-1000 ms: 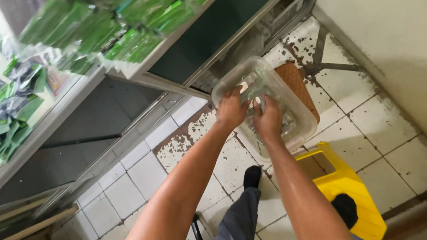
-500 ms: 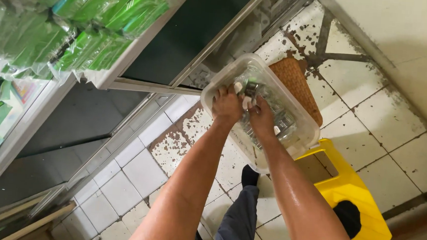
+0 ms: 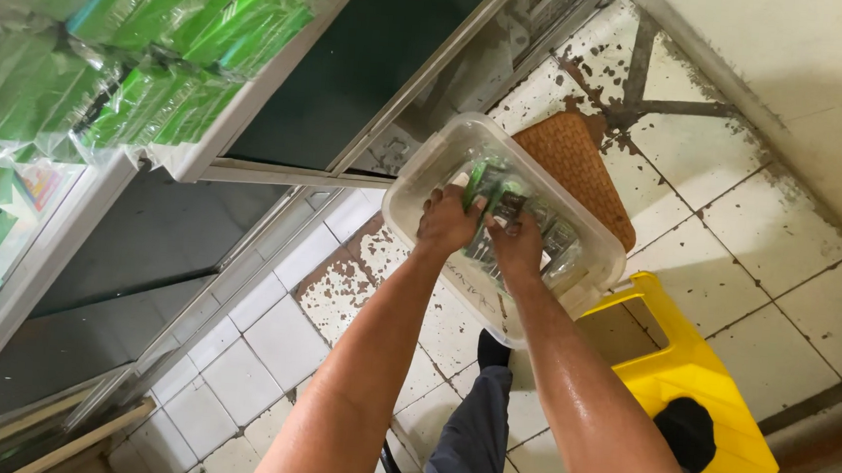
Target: The person removes packaged chargers from a wire rack and places them into a plastic bin, then takes them out to put into plastic bags and hangs them back onto the rack.
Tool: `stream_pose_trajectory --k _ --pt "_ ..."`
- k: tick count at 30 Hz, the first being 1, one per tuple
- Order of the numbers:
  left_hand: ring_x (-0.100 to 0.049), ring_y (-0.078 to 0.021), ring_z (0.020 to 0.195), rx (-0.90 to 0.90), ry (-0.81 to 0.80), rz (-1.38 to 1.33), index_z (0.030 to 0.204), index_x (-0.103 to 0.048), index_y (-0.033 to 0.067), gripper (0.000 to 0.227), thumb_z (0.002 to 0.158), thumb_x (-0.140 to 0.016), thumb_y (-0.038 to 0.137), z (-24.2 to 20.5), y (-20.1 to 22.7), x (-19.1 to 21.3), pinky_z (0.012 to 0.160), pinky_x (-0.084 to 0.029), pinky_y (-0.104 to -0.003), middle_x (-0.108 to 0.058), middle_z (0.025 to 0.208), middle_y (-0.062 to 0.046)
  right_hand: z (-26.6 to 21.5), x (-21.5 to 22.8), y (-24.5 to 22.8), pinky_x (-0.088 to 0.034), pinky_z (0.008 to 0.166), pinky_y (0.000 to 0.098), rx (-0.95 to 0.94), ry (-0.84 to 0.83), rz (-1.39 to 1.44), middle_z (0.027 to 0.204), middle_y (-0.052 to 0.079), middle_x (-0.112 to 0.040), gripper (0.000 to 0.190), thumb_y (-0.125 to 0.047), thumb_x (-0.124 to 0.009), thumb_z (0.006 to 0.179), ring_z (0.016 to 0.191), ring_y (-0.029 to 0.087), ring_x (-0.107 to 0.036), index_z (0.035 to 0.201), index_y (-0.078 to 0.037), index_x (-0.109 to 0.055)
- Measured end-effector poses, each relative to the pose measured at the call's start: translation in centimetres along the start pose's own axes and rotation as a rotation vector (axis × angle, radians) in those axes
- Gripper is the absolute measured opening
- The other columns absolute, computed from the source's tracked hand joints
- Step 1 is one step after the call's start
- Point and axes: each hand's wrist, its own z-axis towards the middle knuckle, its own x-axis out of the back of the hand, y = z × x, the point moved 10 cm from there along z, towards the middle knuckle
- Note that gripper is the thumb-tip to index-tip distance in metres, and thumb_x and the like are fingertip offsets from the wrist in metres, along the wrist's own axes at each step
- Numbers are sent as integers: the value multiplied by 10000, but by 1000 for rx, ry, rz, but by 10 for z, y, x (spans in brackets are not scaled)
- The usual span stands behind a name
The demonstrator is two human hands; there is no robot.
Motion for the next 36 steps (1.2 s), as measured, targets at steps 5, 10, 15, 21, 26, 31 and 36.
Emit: stream_pose_trajectory --k 5,10,15,21,26,31,36 --pt "-553 -434 1281 -60 2 -91 1363 -517 42 614 922 -688 433 13 -8 -30 1082 -444 -504 -582 1375 -231 0 7 3 -505 723 327 16 57 -14 964 84 -604 513 -272 -842 865 855 177 -582 1250 -35 -599" --pt "-616 -403 1211 -98 87 -163 1406 -492 60 708 859 -748 429 26 -21 -34 1020 -485 -464 -603 1335 -229 15 -4 28 -514 807 315 149 97 117 1085 82 -608 501 -226 -842 874 966 180 -581 1240 -22 -568" --pt "-638 -382 1206 -144 14 -151 1329 -588 50 644 885 -724 496 23 -10 -36 1013 -501 -448 -658 1291 -221 4 7 15 -532 796 332 23 65 241 1067 109 -612 533 -236 -829 885 941 197 -596 1246 -26 -499" --pt "-680 -354 1137 -218 -37 -280 1329 -574 32 698 904 -682 575 1 16 -22 970 -525 -429 -699 1226 -225 -23 16 -24 -550 816 342 -60 -54 318 1094 124 -717 385 -305 -695 974 967 215 -669 1220 -17 -625" --pt "-644 -263 952 -182 -161 -458 1269 -666 21 576 987 -638 523 -12 9 -22 844 -514 -399 -706 1068 -180 -31 25 -46 -528 889 333 -24 -60 384 1179 103 -655 498 -319 -726 961 1062 190 -634 1340 -60 -533" --pt "-590 -188 916 -230 -112 -704 1307 -569 29 499 999 -621 417 -58 22 -3 803 -506 -350 -665 1039 -118 -54 36 -71 -520 864 350 157 -35 510 1143 142 -664 382 -321 -670 1001 994 212 -619 1240 -39 -573" --pt "-623 -169 1107 -280 -91 -1002 1386 -532 9 560 1030 -601 436 -118 44 11 953 -500 -309 -677 1247 -116 -107 66 -97 -486 869 347 200 106 350 1154 149 -574 388 -386 -531 1088 1003 218 -585 1151 -10 -603"
